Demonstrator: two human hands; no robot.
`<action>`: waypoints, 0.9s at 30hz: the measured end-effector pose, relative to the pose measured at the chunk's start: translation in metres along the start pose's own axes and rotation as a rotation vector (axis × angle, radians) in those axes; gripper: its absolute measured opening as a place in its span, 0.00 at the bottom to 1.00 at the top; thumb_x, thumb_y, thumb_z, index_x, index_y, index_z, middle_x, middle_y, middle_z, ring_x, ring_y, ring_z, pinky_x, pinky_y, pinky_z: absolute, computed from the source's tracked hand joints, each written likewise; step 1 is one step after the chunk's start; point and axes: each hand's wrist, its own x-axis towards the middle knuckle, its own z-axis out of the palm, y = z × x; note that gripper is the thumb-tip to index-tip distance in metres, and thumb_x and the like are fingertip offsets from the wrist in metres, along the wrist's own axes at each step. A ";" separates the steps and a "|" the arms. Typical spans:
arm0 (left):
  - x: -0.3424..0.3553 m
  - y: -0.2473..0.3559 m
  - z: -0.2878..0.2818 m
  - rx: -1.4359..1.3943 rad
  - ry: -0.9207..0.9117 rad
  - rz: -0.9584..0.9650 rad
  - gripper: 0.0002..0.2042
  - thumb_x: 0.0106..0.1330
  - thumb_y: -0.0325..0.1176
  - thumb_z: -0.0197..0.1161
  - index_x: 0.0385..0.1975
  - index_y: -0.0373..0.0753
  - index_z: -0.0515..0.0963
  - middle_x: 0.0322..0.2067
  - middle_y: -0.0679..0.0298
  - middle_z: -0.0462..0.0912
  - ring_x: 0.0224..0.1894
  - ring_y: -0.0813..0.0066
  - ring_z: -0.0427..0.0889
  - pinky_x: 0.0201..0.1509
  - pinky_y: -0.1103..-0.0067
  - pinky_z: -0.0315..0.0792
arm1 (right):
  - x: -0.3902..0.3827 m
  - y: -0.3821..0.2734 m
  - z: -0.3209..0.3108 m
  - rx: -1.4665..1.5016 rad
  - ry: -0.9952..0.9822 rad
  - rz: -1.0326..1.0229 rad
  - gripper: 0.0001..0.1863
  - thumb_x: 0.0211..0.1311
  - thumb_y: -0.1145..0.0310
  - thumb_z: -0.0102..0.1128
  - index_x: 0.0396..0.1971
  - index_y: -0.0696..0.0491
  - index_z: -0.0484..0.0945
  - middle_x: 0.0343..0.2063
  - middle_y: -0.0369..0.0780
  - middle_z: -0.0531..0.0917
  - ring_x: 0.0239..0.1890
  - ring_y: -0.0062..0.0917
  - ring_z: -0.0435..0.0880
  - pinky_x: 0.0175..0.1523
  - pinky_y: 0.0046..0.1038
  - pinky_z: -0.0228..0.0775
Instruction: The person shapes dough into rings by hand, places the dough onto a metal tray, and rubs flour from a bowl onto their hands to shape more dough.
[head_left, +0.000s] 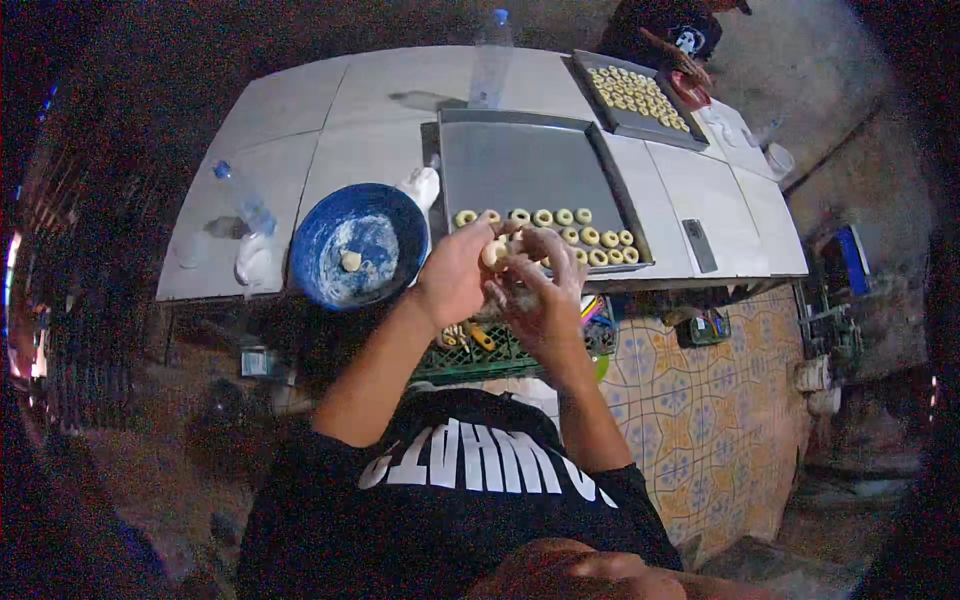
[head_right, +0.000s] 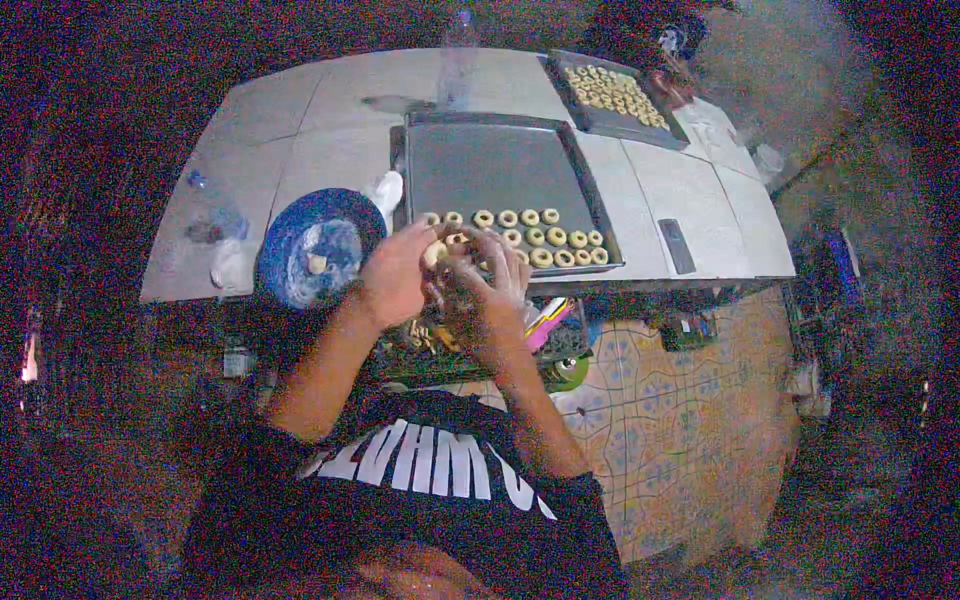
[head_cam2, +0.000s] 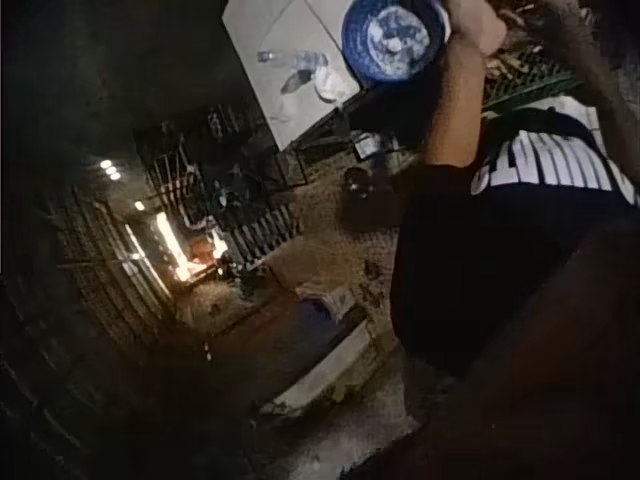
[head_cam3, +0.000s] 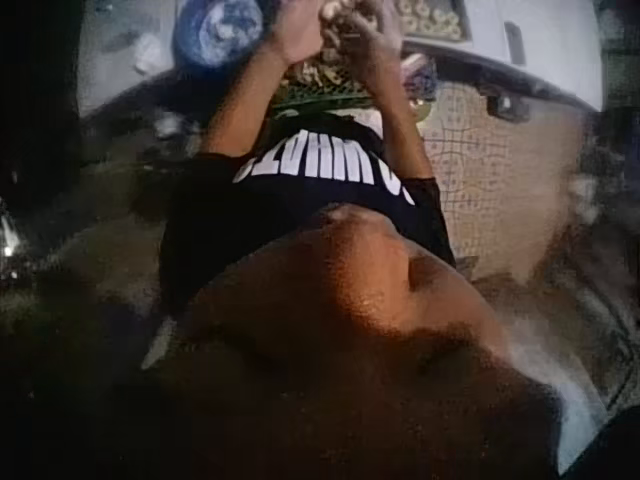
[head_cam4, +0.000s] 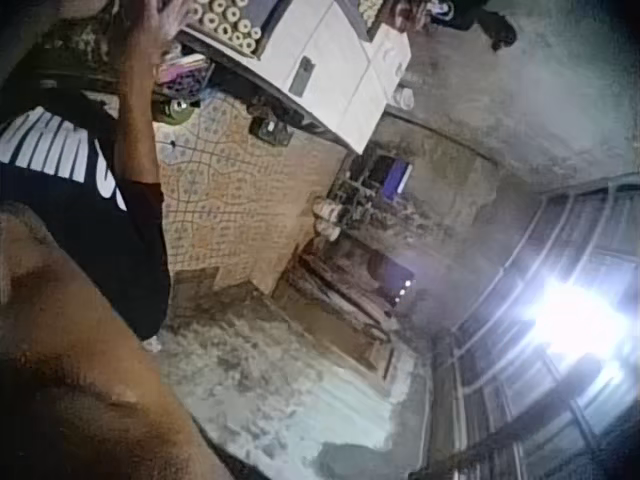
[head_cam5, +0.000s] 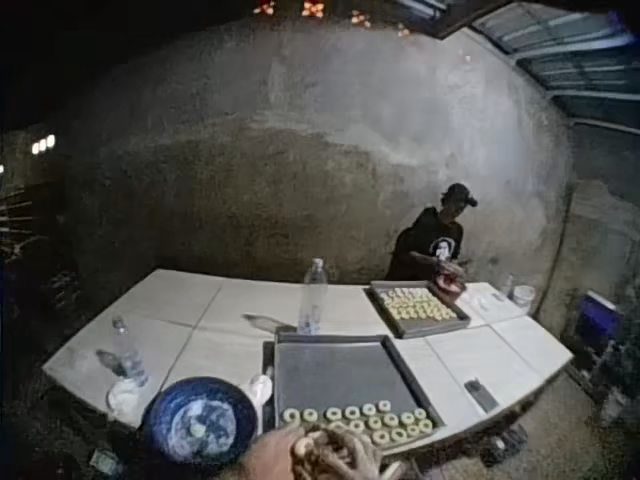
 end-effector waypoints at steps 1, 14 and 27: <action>-0.001 0.009 -0.001 0.158 -0.014 0.023 0.19 0.82 0.47 0.42 0.54 0.40 0.74 0.46 0.59 0.83 0.50 0.66 0.85 0.41 0.75 0.80 | -0.001 0.000 0.000 -0.024 0.001 0.032 0.20 0.46 0.60 0.79 0.42 0.44 0.85 0.63 0.40 0.74 0.66 0.43 0.69 0.66 0.48 0.61; -0.003 0.025 -0.010 -1.030 0.064 -0.839 0.29 0.78 0.60 0.38 0.60 0.42 0.73 0.45 0.60 0.85 0.44 0.67 0.85 0.50 0.70 0.80 | 0.012 -0.034 -0.018 0.357 -0.217 0.249 0.14 0.56 0.64 0.72 0.41 0.53 0.85 0.63 0.48 0.69 0.67 0.46 0.65 0.70 0.48 0.57; -0.018 0.005 -0.002 -1.680 0.003 -0.808 0.37 0.76 0.65 0.33 0.63 0.38 0.72 0.56 0.51 0.80 0.57 0.55 0.81 0.63 0.59 0.75 | 0.014 -0.027 -0.014 0.061 -0.244 0.146 0.17 0.60 0.52 0.66 0.43 0.46 0.86 0.62 0.49 0.70 0.66 0.50 0.63 0.68 0.56 0.49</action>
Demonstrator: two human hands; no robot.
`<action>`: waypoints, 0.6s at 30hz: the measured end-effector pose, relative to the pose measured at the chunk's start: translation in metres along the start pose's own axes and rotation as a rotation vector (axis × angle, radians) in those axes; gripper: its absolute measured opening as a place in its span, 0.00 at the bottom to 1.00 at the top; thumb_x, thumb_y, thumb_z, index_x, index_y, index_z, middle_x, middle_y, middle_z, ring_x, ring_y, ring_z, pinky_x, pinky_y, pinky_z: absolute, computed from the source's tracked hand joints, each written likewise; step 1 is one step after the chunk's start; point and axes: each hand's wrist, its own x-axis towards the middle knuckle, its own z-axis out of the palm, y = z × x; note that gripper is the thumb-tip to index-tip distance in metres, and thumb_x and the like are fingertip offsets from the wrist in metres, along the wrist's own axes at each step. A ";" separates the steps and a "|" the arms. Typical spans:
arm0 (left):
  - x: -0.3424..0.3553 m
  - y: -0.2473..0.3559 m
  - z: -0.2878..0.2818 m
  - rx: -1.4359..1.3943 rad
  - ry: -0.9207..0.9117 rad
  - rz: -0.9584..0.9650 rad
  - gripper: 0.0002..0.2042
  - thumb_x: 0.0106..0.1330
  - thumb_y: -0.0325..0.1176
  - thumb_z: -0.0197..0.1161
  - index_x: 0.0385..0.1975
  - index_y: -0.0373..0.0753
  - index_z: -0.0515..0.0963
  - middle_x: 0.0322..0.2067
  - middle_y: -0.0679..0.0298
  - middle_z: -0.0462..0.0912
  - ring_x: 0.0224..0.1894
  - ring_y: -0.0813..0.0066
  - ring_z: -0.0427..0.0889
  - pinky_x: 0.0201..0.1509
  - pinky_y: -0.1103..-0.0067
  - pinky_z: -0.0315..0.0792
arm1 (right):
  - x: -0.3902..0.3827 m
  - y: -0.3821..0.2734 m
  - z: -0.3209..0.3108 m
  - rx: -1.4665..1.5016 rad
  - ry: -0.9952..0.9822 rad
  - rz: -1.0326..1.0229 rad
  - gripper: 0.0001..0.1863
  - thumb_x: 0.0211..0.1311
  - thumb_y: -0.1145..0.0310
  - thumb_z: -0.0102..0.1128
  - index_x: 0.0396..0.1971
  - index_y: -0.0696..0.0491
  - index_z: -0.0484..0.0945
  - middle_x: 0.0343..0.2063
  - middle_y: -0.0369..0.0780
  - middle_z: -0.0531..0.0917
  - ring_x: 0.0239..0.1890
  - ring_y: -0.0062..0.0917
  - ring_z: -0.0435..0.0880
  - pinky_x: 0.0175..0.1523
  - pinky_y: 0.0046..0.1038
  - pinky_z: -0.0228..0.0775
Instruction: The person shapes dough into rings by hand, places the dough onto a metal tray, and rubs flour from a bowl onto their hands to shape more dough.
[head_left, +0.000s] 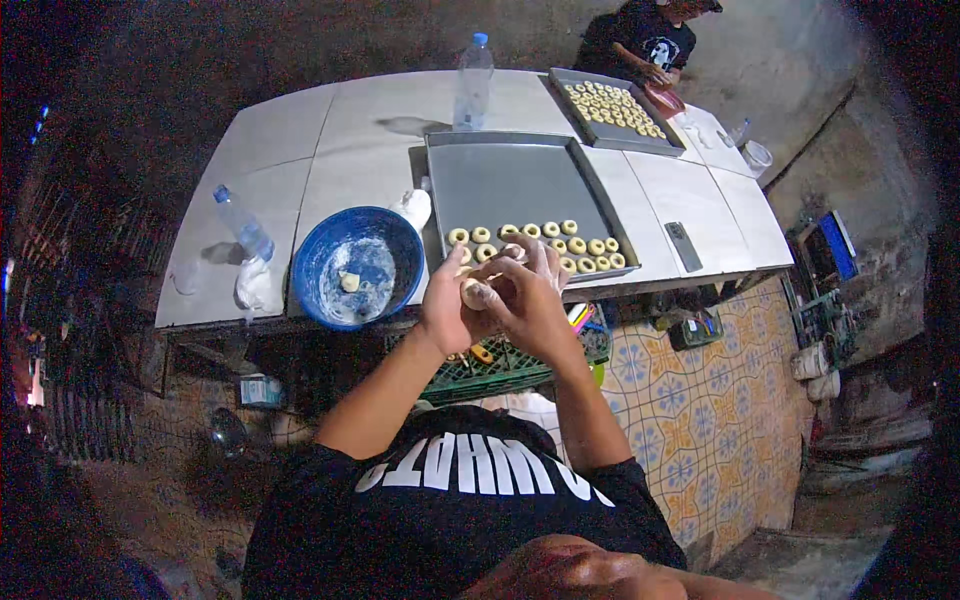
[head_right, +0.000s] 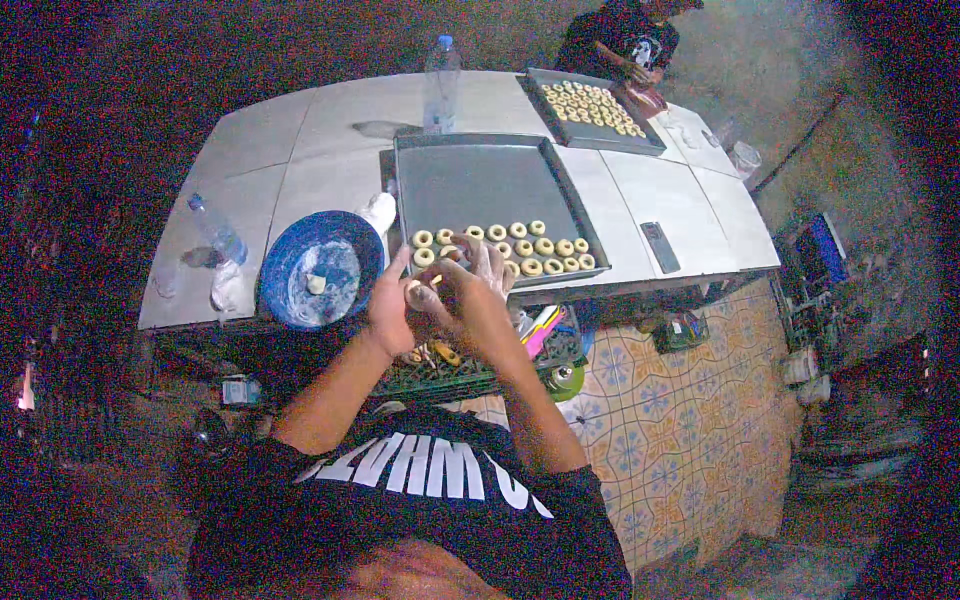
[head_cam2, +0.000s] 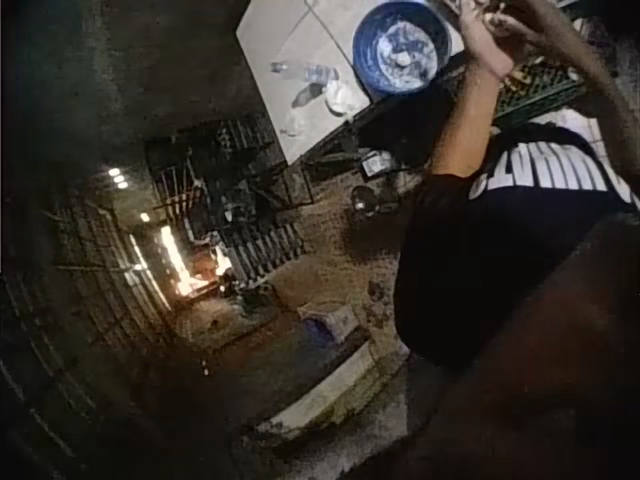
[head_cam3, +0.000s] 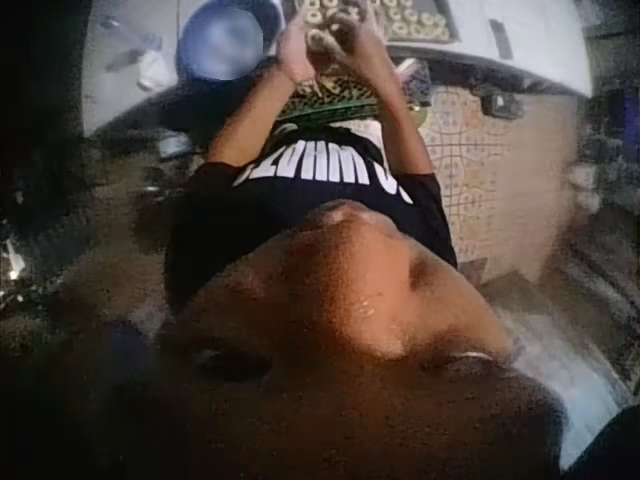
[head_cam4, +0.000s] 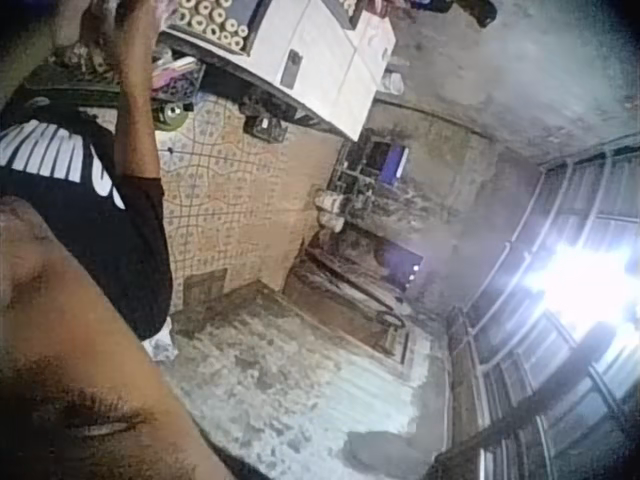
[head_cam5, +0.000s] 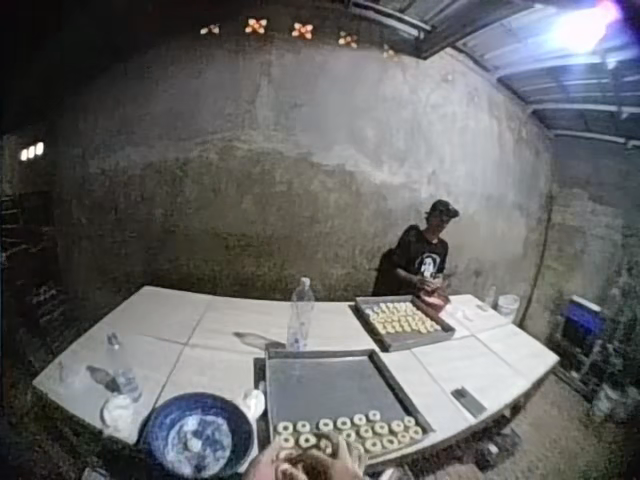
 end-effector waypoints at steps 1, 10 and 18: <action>0.001 -0.001 0.004 0.000 -0.002 -0.003 0.37 0.76 0.65 0.33 0.63 0.38 0.72 0.56 0.51 0.80 0.57 0.55 0.81 0.63 0.59 0.75 | -0.002 0.001 -0.001 0.012 0.031 -0.031 0.16 0.59 0.53 0.68 0.43 0.46 0.86 0.63 0.48 0.70 0.66 0.49 0.64 0.68 0.56 0.50; 0.016 -0.005 0.000 0.170 0.136 0.184 0.33 0.76 0.63 0.38 0.58 0.38 0.74 0.52 0.52 0.83 0.52 0.57 0.84 0.59 0.61 0.79 | -0.017 0.010 0.012 -0.262 0.094 -0.116 0.25 0.45 0.66 0.73 0.48 0.39 0.83 0.69 0.43 0.64 0.71 0.47 0.59 0.69 0.54 0.52; 0.021 -0.018 0.015 0.231 0.326 0.217 0.31 0.77 0.60 0.40 0.56 0.36 0.74 0.51 0.53 0.83 0.50 0.58 0.85 0.57 0.63 0.80 | -0.022 0.012 0.008 -0.241 0.179 -0.119 0.19 0.49 0.64 0.74 0.44 0.44 0.86 0.65 0.43 0.69 0.67 0.48 0.64 0.68 0.52 0.54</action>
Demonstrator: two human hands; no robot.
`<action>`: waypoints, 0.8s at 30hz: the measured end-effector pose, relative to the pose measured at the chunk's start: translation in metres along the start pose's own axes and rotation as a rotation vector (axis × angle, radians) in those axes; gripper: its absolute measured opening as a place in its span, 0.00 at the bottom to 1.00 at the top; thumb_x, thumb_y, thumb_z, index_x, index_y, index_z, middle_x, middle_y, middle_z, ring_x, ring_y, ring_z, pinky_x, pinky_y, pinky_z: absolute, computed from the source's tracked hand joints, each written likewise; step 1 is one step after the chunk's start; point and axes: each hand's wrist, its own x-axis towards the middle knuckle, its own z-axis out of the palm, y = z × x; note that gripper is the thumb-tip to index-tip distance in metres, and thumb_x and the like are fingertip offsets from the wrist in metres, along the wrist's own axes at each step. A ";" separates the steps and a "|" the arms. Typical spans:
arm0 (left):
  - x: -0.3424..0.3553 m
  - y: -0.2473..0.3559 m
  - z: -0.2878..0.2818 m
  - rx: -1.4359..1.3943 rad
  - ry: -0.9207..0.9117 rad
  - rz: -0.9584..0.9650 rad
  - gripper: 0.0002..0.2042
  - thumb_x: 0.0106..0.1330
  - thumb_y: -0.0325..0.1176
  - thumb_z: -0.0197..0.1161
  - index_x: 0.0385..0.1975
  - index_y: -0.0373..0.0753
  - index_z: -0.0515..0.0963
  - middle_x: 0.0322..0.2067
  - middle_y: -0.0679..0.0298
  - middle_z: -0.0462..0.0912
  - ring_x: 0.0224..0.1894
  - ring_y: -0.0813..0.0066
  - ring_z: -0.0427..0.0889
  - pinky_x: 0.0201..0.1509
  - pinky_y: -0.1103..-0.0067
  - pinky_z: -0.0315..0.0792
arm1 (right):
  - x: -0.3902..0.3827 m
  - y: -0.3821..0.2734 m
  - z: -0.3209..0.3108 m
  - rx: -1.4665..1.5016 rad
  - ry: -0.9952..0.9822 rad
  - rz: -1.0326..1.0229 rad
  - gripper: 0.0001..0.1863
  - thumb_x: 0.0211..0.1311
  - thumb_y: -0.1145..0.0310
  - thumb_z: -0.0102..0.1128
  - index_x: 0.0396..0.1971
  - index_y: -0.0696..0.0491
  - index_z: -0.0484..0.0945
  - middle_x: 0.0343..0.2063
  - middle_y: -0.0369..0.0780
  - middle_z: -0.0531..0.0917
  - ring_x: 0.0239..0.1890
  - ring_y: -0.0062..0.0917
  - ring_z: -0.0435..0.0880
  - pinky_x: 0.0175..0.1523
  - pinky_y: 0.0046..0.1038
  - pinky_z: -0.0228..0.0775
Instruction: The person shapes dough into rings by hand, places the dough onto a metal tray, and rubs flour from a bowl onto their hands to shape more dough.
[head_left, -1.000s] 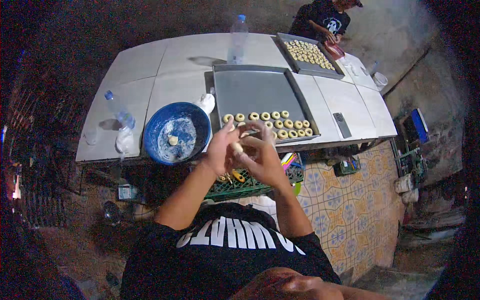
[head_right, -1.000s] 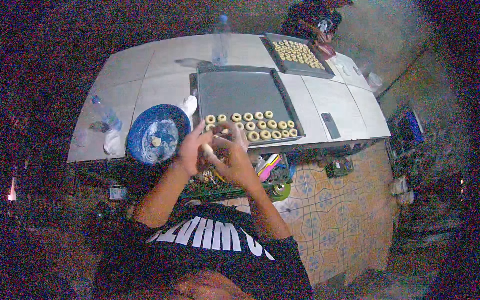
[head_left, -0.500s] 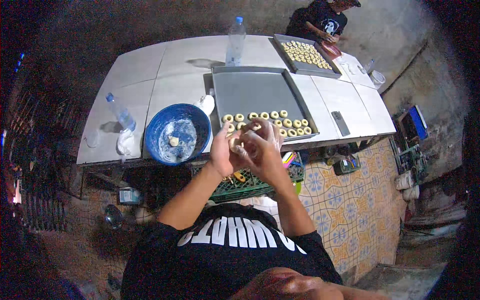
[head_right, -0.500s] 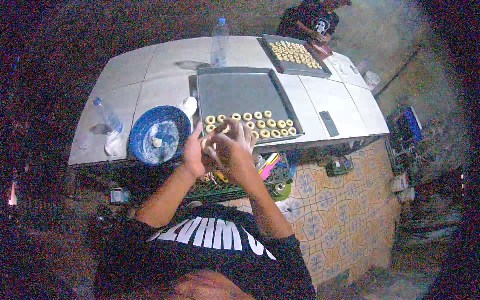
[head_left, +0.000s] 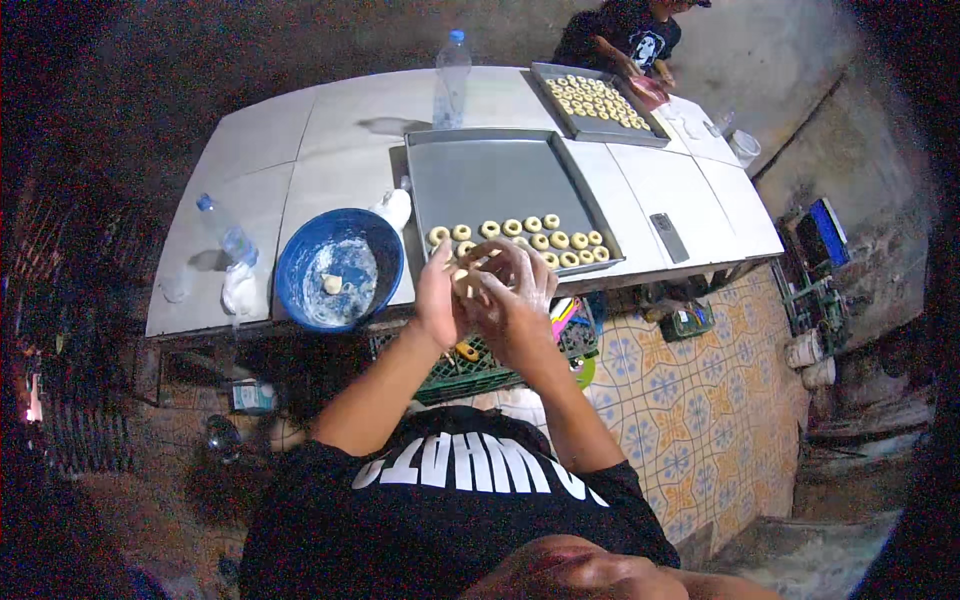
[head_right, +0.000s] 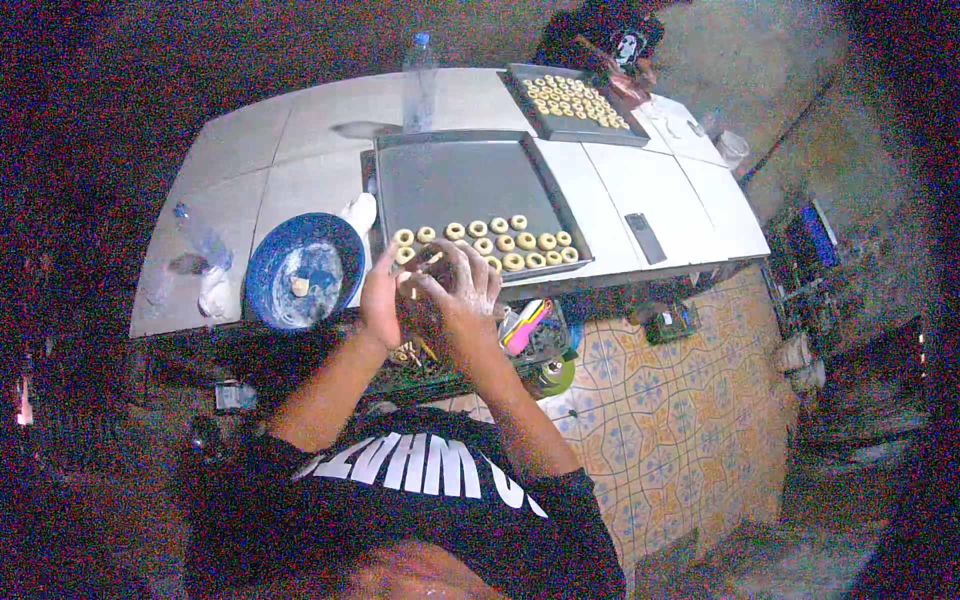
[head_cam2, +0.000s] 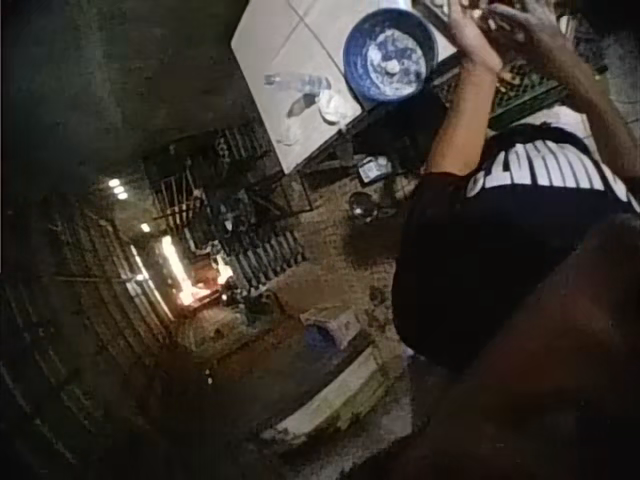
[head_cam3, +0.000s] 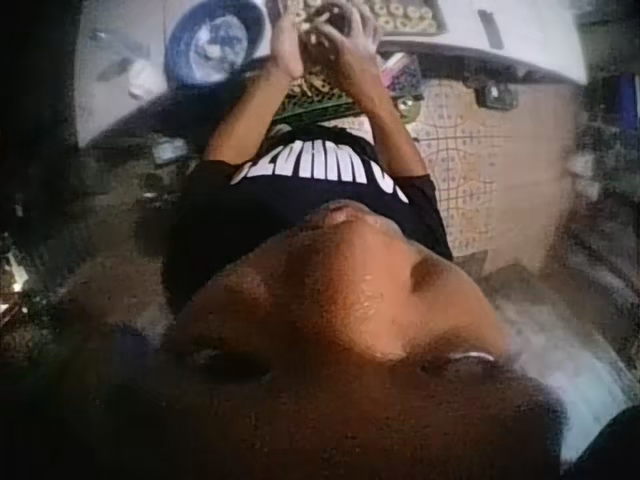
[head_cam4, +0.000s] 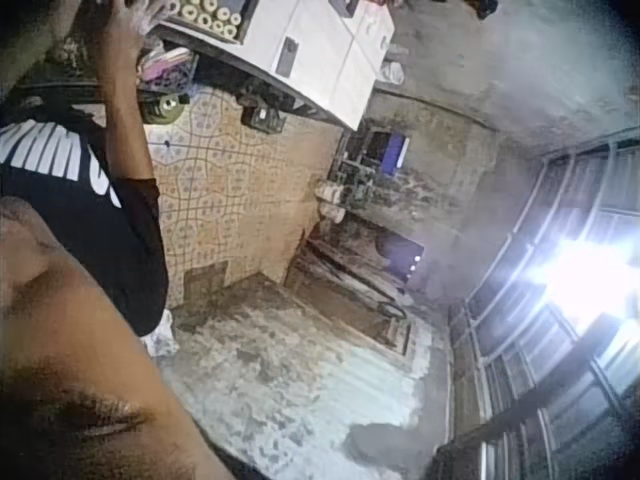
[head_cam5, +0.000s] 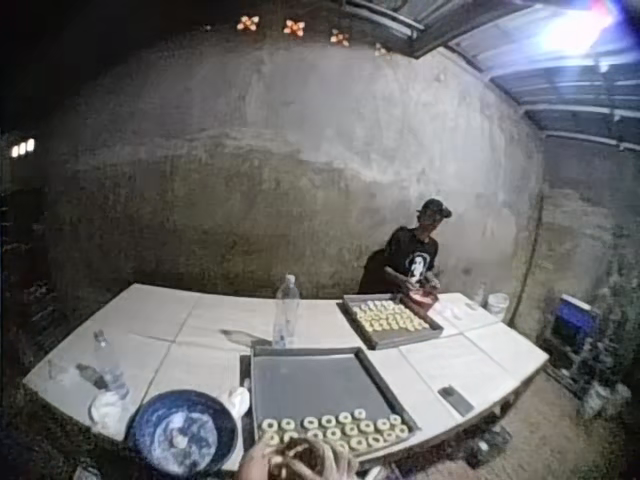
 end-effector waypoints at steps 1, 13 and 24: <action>0.004 0.000 -0.006 -0.048 -0.138 0.001 0.32 0.76 0.62 0.42 0.56 0.36 0.74 0.50 0.53 0.83 0.50 0.58 0.85 0.57 0.63 0.80 | -0.002 0.002 -0.001 -0.002 0.002 -0.011 0.18 0.49 0.64 0.74 0.44 0.45 0.86 0.65 0.42 0.70 0.67 0.48 0.64 0.68 0.52 0.53; 0.005 -0.007 0.003 0.055 -0.007 0.068 0.29 0.76 0.60 0.42 0.54 0.39 0.74 0.48 0.57 0.84 0.51 0.60 0.84 0.56 0.67 0.79 | -0.007 0.004 -0.004 -0.052 0.004 -0.025 0.17 0.54 0.55 0.73 0.44 0.42 0.86 0.67 0.46 0.67 0.69 0.50 0.61 0.68 0.54 0.50; 0.019 0.001 0.005 0.023 -0.119 0.078 0.26 0.77 0.58 0.44 0.51 0.40 0.76 0.45 0.58 0.85 0.44 0.62 0.85 0.51 0.65 0.80 | 0.000 0.006 -0.022 0.010 -0.083 -0.058 0.22 0.57 0.44 0.68 0.44 0.43 0.87 0.71 0.49 0.60 0.71 0.53 0.56 0.71 0.56 0.46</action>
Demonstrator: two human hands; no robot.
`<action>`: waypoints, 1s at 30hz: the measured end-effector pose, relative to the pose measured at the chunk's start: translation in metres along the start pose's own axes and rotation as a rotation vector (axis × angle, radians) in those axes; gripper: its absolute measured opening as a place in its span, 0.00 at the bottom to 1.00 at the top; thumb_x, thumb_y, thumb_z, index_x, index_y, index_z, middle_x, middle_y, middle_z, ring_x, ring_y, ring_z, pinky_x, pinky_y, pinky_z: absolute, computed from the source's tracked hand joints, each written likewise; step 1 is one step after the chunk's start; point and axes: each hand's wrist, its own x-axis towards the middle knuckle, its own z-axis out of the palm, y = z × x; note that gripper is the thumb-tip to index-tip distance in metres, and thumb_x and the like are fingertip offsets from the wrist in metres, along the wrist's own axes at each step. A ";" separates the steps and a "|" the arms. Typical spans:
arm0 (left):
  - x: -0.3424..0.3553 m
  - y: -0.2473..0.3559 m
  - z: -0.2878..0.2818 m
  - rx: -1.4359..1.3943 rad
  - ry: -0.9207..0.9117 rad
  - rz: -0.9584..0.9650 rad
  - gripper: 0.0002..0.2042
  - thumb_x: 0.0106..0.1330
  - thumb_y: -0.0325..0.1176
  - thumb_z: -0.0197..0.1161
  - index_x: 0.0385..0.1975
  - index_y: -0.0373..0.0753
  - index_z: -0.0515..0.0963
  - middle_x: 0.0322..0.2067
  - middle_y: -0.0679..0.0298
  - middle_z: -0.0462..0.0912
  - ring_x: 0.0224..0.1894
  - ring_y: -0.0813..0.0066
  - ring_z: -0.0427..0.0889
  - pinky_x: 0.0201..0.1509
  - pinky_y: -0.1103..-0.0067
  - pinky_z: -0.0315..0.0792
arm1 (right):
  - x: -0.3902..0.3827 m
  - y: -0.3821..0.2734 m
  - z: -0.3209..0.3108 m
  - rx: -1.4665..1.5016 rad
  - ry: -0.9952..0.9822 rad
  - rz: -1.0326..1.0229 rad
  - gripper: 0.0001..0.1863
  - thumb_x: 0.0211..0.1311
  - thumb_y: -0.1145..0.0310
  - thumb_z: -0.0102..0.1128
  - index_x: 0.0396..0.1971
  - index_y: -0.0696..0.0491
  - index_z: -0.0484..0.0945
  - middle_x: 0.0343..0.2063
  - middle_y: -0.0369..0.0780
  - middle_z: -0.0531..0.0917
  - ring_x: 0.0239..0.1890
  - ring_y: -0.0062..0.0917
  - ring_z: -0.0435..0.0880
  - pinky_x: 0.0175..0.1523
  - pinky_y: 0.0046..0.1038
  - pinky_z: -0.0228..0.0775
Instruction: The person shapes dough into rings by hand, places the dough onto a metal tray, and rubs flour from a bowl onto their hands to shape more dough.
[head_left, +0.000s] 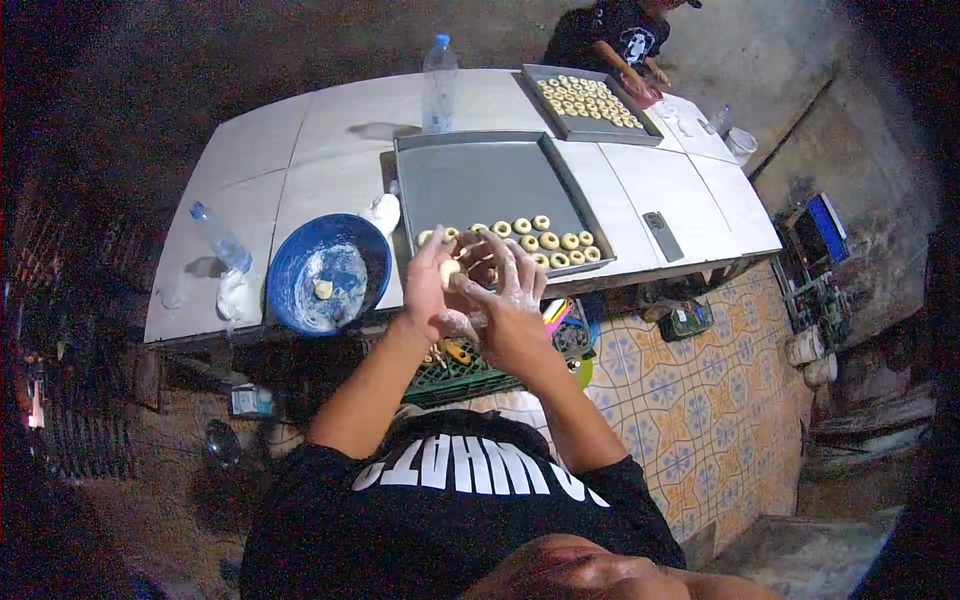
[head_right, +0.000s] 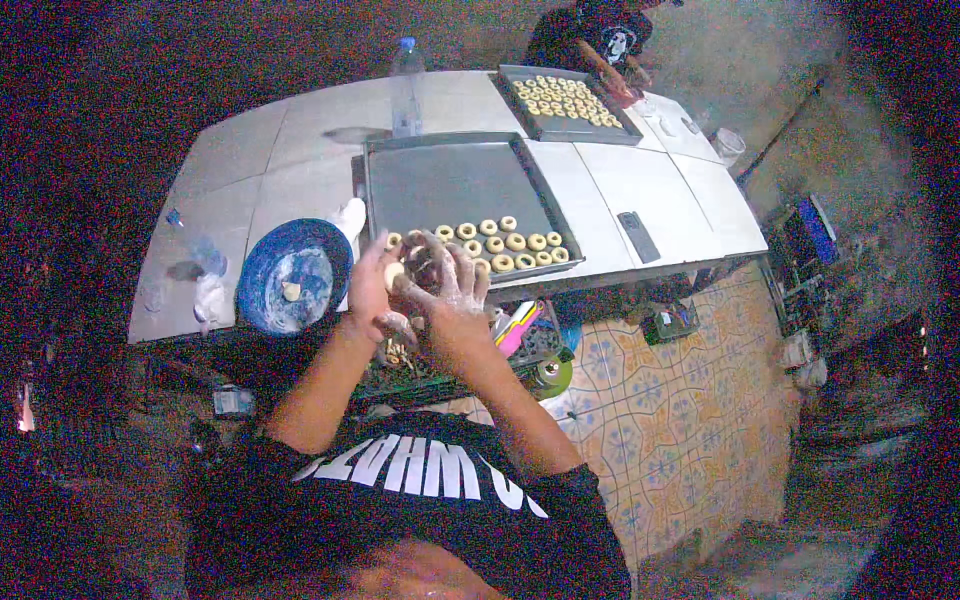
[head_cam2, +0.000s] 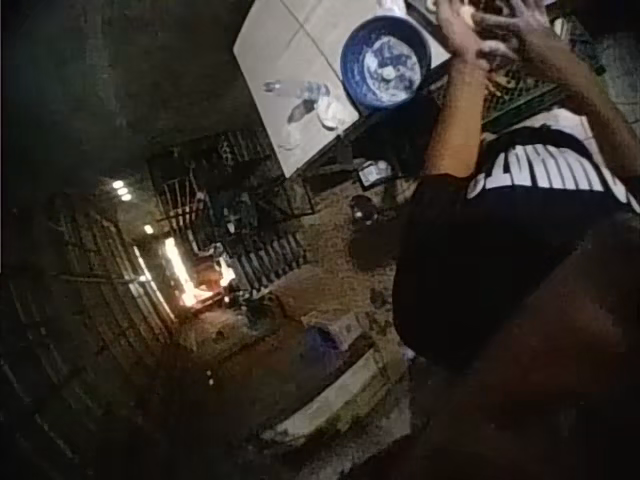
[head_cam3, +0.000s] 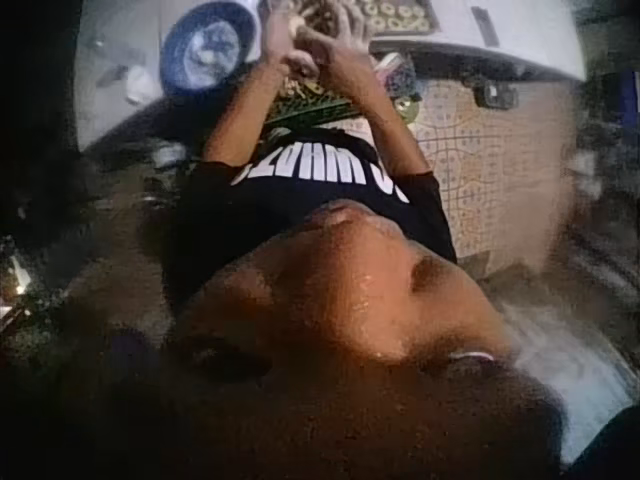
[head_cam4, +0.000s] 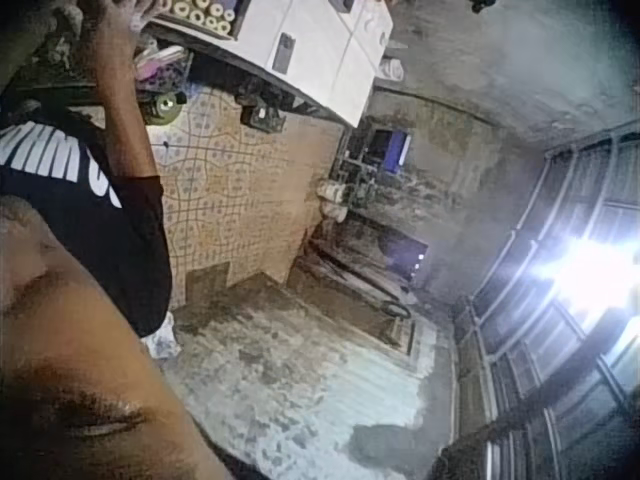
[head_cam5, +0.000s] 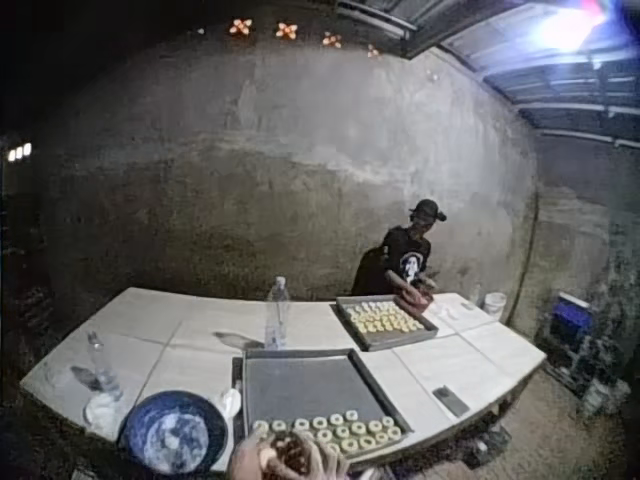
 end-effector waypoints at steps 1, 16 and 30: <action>-0.001 0.001 0.003 -0.005 -0.017 -0.025 0.26 0.77 0.58 0.45 0.51 0.40 0.77 0.44 0.57 0.85 0.44 0.61 0.85 0.51 0.65 0.80 | -0.001 0.005 0.001 -0.002 0.006 -0.001 0.22 0.58 0.42 0.67 0.44 0.42 0.86 0.72 0.49 0.59 0.72 0.53 0.55 0.72 0.57 0.44; -0.005 0.006 0.006 0.095 -0.057 0.046 0.18 0.79 0.48 0.48 0.40 0.40 0.77 0.37 0.60 0.82 0.40 0.65 0.84 0.46 0.70 0.82 | 0.004 0.000 0.002 0.079 -0.017 -0.029 0.25 0.59 0.38 0.65 0.47 0.42 0.85 0.74 0.51 0.55 0.73 0.56 0.52 0.71 0.64 0.42; -0.009 0.011 0.010 0.140 0.085 0.044 0.20 0.78 0.50 0.47 0.41 0.39 0.78 0.35 0.62 0.83 0.36 0.69 0.84 0.43 0.73 0.82 | 0.007 0.001 0.000 0.203 -0.073 -0.033 0.25 0.55 0.39 0.70 0.44 0.43 0.87 0.75 0.50 0.53 0.74 0.56 0.49 0.72 0.61 0.40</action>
